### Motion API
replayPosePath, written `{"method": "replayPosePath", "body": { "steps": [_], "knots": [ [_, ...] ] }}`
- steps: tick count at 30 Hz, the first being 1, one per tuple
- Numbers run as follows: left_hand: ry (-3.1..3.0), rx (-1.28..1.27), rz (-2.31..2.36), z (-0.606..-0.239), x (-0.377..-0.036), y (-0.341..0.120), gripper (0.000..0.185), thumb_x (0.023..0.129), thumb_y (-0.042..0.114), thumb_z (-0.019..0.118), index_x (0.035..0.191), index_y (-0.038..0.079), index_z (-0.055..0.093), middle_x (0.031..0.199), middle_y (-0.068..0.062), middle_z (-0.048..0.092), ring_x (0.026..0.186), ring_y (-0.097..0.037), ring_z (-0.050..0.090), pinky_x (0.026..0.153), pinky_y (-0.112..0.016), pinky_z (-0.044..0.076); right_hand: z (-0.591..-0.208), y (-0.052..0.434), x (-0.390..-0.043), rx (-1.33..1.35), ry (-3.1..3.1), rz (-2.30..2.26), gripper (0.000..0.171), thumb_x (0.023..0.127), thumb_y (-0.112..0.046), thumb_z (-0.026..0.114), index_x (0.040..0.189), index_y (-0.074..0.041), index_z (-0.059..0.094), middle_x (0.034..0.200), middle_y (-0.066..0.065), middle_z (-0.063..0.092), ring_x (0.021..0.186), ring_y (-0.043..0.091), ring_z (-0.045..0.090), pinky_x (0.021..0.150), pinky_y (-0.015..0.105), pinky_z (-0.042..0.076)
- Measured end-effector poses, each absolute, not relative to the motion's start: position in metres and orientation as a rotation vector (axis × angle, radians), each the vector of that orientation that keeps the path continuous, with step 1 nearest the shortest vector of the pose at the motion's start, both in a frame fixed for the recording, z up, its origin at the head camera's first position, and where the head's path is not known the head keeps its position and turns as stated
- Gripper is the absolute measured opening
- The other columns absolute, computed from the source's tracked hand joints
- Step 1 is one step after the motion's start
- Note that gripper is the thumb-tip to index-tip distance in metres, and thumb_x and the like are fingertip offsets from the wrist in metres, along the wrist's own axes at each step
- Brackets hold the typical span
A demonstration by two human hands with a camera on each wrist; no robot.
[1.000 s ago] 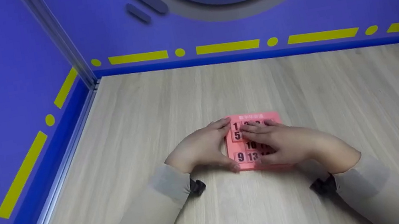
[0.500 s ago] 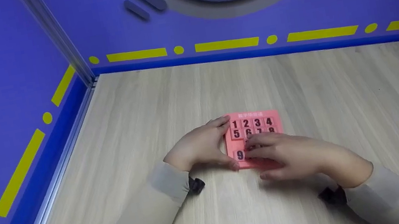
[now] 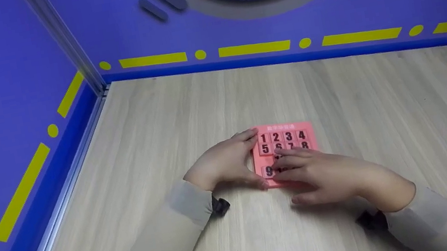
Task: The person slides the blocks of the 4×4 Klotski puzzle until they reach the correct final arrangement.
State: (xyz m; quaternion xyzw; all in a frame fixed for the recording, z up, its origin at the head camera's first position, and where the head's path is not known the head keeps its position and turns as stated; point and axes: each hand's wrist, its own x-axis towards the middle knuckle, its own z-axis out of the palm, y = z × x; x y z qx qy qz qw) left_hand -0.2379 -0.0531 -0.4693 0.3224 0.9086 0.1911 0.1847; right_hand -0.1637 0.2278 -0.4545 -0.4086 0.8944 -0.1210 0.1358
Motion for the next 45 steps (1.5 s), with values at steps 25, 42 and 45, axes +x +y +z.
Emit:
{"method": "replayPosePath", "body": {
  "steps": [25,42,45],
  "knots": [
    [2.561,0.892,0.522,-0.466,-0.235,-0.055,0.131,0.081,0.066,0.097,0.18,0.012,0.031,0.192,0.0,0.021,0.178,-0.02,0.023,0.145,-0.036,0.028,-0.459,0.232,-0.165,-1.039,2.608,-0.318,0.08,0.111,-0.066,0.061,0.178,-0.027,0.04,0.189,0.002,0.031,0.177,0.038,0.025,0.143,0.068,0.025],
    [2.562,0.88,0.536,-0.469,-0.236,-0.054,0.133,0.079,0.069,0.097,0.179,0.011,0.03,0.192,0.001,0.021,0.178,-0.019,0.021,0.145,-0.036,0.027,-0.454,0.249,-0.147,-1.144,2.684,-0.307,0.062,0.106,-0.046,0.078,0.16,-0.017,0.067,0.169,0.004,0.06,0.16,0.034,0.056,0.134,0.061,0.046],
    [2.564,0.88,0.539,-0.468,-0.236,-0.053,0.133,0.079,0.068,0.097,0.179,0.01,0.031,0.192,0.001,0.021,0.178,-0.02,0.022,0.145,-0.036,0.027,-0.452,0.248,-0.146,-1.148,2.669,-0.306,0.063,0.105,-0.048,0.078,0.158,-0.016,0.068,0.17,0.005,0.058,0.161,0.035,0.055,0.135,0.061,0.044]
  ]
}}
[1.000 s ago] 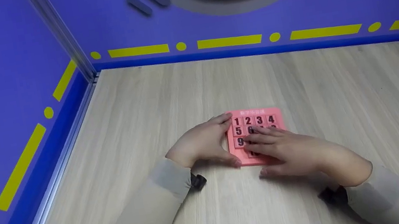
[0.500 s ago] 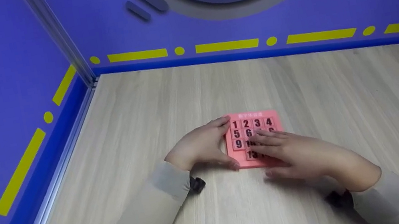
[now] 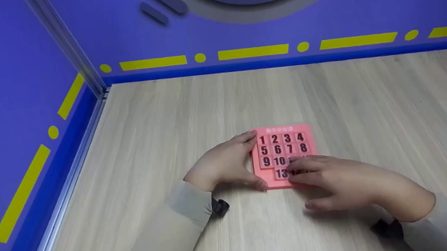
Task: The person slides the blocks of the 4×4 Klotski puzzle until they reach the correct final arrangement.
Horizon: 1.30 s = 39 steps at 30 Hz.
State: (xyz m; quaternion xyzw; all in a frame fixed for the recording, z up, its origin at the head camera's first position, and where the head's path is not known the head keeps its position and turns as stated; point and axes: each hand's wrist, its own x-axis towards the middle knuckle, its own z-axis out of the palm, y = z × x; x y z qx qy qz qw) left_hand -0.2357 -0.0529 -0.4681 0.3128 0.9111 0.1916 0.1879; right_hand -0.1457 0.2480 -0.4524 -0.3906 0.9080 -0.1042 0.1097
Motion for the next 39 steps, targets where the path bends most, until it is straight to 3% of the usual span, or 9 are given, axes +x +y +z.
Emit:
{"method": "replayPosePath", "body": {
  "steps": [10,26,34,39],
  "knots": [
    [2.561,0.886,0.53,-0.467,-0.236,-0.053,0.133,0.08,0.069,0.097,0.18,0.011,0.03,0.192,-0.001,0.022,0.178,-0.021,0.023,0.145,-0.037,0.028,-0.452,0.242,-0.145,-1.156,2.637,-0.318,0.069,0.104,-0.05,0.077,0.16,-0.012,0.065,0.174,0.008,0.054,0.168,0.04,0.045,0.14,0.065,0.034],
    [2.574,0.894,0.564,-0.469,-0.236,-0.052,0.129,0.078,0.064,0.099,0.178,0.014,0.036,0.191,0.002,0.024,0.177,-0.018,0.027,0.144,-0.035,0.03,-0.454,0.228,-0.148,-1.183,2.585,-0.293,0.076,0.104,-0.056,0.075,0.167,-0.015,0.058,0.18,0.004,0.046,0.17,0.039,0.041,0.139,0.063,0.037],
    [2.568,0.91,0.553,-0.47,-0.236,-0.052,0.13,0.08,0.064,0.098,0.178,0.01,0.034,0.191,0.0,0.023,0.177,-0.02,0.025,0.145,-0.035,0.029,-0.452,0.236,-0.147,-1.137,2.555,-0.337,0.077,0.107,-0.052,0.074,0.174,-0.025,0.049,0.186,-0.001,0.039,0.173,0.035,0.037,0.139,0.064,0.037],
    [2.568,0.908,0.552,-0.468,-0.237,-0.053,0.129,0.081,0.064,0.098,0.178,0.009,0.034,0.192,-0.001,0.023,0.178,-0.02,0.025,0.145,-0.034,0.028,-0.447,0.248,-0.148,-1.089,2.602,-0.358,0.072,0.109,-0.048,0.074,0.173,-0.025,0.05,0.183,0.001,0.043,0.17,0.036,0.041,0.136,0.065,0.041]
  ]
}}
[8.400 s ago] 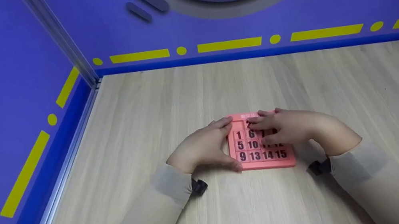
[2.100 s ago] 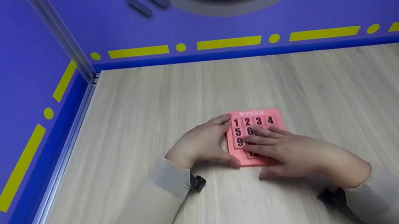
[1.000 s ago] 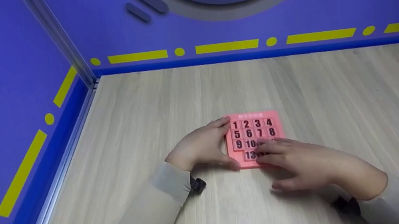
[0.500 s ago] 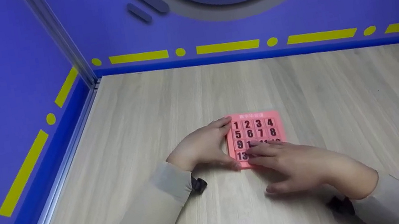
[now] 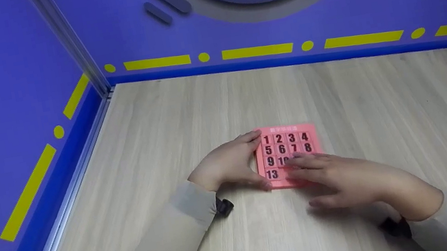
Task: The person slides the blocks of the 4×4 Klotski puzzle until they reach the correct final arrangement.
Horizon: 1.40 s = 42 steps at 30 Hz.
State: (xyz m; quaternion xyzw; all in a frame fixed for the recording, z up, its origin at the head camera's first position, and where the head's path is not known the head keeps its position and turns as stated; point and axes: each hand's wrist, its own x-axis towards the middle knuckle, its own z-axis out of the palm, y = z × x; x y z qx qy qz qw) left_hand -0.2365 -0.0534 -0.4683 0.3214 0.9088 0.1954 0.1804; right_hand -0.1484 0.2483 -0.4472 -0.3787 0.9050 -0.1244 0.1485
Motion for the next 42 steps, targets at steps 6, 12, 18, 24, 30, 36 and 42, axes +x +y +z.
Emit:
{"method": "replayPosePath", "body": {
  "steps": [6,12,18,24,30,36,42],
  "knots": [
    [2.563,0.903,0.556,-0.469,-0.236,-0.053,0.13,0.079,0.063,0.099,0.179,0.01,0.033,0.192,0.0,0.021,0.178,-0.019,0.022,0.145,-0.034,0.026,-0.445,0.264,-0.147,-1.073,2.671,-0.348,0.064,0.108,-0.04,0.076,0.165,-0.016,0.06,0.175,0.009,0.054,0.163,0.043,0.051,0.133,0.066,0.044],
    [2.564,0.905,0.578,-0.47,-0.236,-0.054,0.13,0.078,0.063,0.1,0.179,0.012,0.035,0.192,0.001,0.022,0.178,-0.019,0.023,0.145,-0.033,0.026,-0.447,0.27,-0.145,-1.09,2.692,-0.336,0.059,0.107,-0.04,0.078,0.157,-0.011,0.068,0.169,0.009,0.059,0.161,0.043,0.053,0.133,0.065,0.044],
    [2.566,0.911,0.581,-0.471,-0.237,-0.055,0.13,0.079,0.063,0.099,0.178,0.009,0.034,0.192,0.0,0.022,0.178,-0.018,0.022,0.145,-0.033,0.026,-0.448,0.266,-0.146,-1.138,2.668,-0.334,0.057,0.107,-0.039,0.078,0.156,-0.011,0.069,0.166,0.006,0.06,0.159,0.04,0.056,0.133,0.064,0.046],
    [2.571,0.897,0.569,-0.47,-0.236,-0.055,0.131,0.079,0.064,0.098,0.178,0.009,0.033,0.192,0.002,0.022,0.178,-0.019,0.022,0.145,-0.033,0.025,-0.449,0.261,-0.146,-1.138,2.661,-0.319,0.057,0.107,-0.041,0.078,0.156,-0.012,0.069,0.167,0.006,0.059,0.159,0.039,0.056,0.132,0.063,0.047],
    [2.567,0.9,0.573,-0.468,-0.235,-0.055,0.13,0.08,0.064,0.098,0.178,0.009,0.034,0.192,0.0,0.022,0.178,-0.019,0.022,0.145,-0.034,0.025,-0.449,0.256,-0.148,-1.142,2.641,-0.316,0.059,0.108,-0.042,0.077,0.158,-0.012,0.068,0.168,0.006,0.058,0.16,0.037,0.055,0.133,0.062,0.047],
    [2.566,0.891,0.574,-0.467,-0.234,-0.055,0.13,0.08,0.064,0.098,0.178,0.008,0.034,0.192,0.0,0.022,0.178,-0.02,0.022,0.145,-0.034,0.026,-0.449,0.252,-0.149,-1.153,2.627,-0.309,0.06,0.108,-0.043,0.076,0.159,-0.013,0.066,0.169,0.007,0.057,0.16,0.036,0.055,0.133,0.061,0.047],
    [2.566,0.888,0.582,-0.467,-0.234,-0.054,0.13,0.08,0.063,0.099,0.178,0.009,0.034,0.191,0.001,0.023,0.178,-0.019,0.023,0.145,-0.034,0.026,-0.451,0.25,-0.151,-1.194,2.62,-0.302,0.06,0.108,-0.043,0.076,0.16,-0.014,0.066,0.168,0.006,0.058,0.158,0.034,0.058,0.131,0.059,0.05]
  ]
}}
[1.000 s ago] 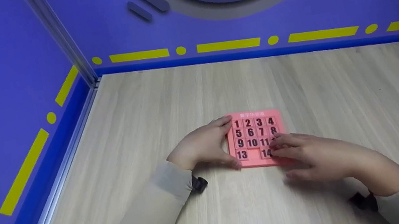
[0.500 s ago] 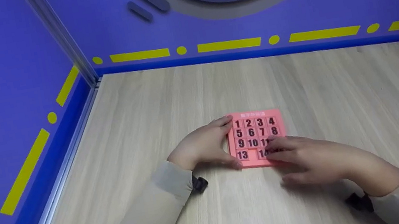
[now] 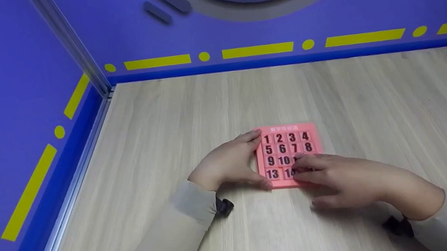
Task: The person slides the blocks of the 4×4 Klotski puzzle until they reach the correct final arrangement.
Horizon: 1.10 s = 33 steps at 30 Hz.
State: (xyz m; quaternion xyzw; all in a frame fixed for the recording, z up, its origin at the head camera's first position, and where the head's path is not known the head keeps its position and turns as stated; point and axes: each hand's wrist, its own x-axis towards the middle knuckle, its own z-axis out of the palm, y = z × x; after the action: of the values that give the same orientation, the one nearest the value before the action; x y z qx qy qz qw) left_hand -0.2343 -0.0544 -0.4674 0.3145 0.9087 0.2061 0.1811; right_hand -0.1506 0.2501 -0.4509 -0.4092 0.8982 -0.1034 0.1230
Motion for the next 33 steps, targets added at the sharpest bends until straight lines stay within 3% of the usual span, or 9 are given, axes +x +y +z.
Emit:
{"method": "replayPosePath", "body": {
  "steps": [10,16,19,23,33],
  "knots": [
    [2.584,0.891,0.555,-0.466,-0.238,-0.054,0.131,0.079,0.065,0.099,0.179,0.012,0.033,0.191,0.002,0.023,0.178,-0.018,0.024,0.144,-0.034,0.028,-0.446,0.245,-0.149,-1.198,2.605,-0.276,0.068,0.108,-0.045,0.074,0.166,-0.013,0.059,0.178,0.009,0.048,0.167,0.04,0.046,0.136,0.063,0.042],
    [2.585,0.891,0.566,-0.465,-0.237,-0.056,0.13,0.079,0.065,0.099,0.178,0.011,0.035,0.191,0.001,0.023,0.178,-0.02,0.025,0.145,-0.035,0.028,-0.443,0.251,-0.148,-1.135,2.6,-0.318,0.07,0.11,-0.045,0.073,0.173,-0.024,0.051,0.185,0.002,0.041,0.17,0.038,0.041,0.136,0.064,0.041],
    [2.588,0.893,0.586,-0.464,-0.237,-0.056,0.13,0.079,0.064,0.099,0.178,0.01,0.035,0.191,0.001,0.023,0.178,-0.02,0.024,0.145,-0.034,0.027,-0.438,0.262,-0.148,-1.089,2.638,-0.341,0.071,0.109,-0.047,0.073,0.173,-0.025,0.05,0.184,0.004,0.041,0.168,0.039,0.044,0.134,0.065,0.043],
    [2.583,0.886,0.603,-0.467,-0.235,-0.055,0.13,0.078,0.064,0.099,0.178,0.01,0.035,0.191,0.001,0.023,0.178,-0.02,0.024,0.145,-0.035,0.026,-0.434,0.282,-0.145,-1.007,2.696,-0.337,0.063,0.108,-0.045,0.075,0.165,-0.022,0.06,0.177,0.007,0.052,0.16,0.04,0.055,0.128,0.065,0.05],
    [2.571,0.897,0.612,-0.472,-0.235,-0.055,0.128,0.079,0.061,0.1,0.179,0.015,0.035,0.191,0.002,0.025,0.178,-0.018,0.025,0.145,-0.036,0.028,-0.447,0.294,-0.139,-0.997,2.709,-0.345,0.048,0.108,-0.041,0.076,0.148,-0.014,0.076,0.158,0.002,0.068,0.145,0.033,0.069,0.119,0.059,0.06]
  ]
}}
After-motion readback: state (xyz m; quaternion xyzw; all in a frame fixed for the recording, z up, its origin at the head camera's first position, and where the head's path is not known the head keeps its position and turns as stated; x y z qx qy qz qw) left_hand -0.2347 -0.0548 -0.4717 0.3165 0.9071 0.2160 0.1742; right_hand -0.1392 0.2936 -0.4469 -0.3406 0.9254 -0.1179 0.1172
